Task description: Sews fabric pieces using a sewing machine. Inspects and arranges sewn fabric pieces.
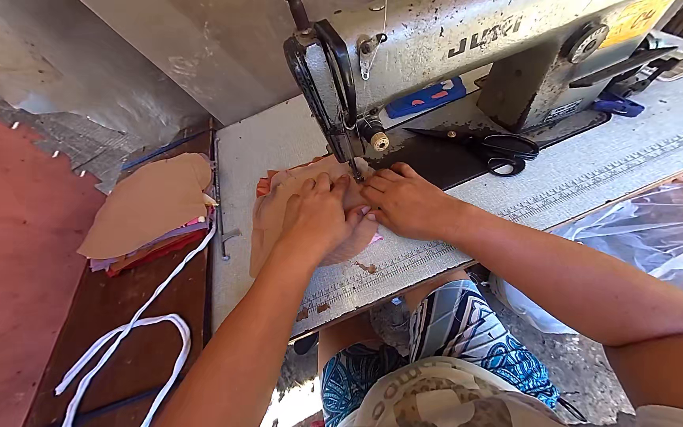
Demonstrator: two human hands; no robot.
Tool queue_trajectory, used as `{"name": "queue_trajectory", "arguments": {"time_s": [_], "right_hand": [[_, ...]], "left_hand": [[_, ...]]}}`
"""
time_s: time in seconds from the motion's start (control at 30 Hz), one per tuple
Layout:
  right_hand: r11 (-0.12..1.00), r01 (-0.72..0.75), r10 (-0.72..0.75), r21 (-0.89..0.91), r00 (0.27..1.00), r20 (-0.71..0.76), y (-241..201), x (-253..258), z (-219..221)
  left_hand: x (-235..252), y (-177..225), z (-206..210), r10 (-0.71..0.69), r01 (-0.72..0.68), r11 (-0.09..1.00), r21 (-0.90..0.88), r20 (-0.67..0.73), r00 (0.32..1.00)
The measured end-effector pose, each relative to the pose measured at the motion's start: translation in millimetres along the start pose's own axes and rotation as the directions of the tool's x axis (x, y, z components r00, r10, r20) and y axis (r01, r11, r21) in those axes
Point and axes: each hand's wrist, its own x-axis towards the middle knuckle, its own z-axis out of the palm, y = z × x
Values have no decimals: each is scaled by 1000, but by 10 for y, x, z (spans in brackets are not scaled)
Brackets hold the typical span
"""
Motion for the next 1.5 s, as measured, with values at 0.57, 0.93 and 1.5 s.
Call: {"name": "queue_trajectory", "arguments": {"time_s": [0.57, 0.93, 1.5], "right_hand": [[961, 276, -270, 26, 953, -135, -160, -187, 133], [966, 257, -245, 44, 953, -181, -155, -188, 127], [967, 256, -253, -2, 951, -177, -179, -168, 85]], "left_hand": [[-287, -546, 382, 292, -341, 895, -287, -201, 935], [-384, -342, 173, 161, -166, 984, -59, -78, 984], [-383, -330, -53, 166, -165, 985, 52, -14, 986]]}}
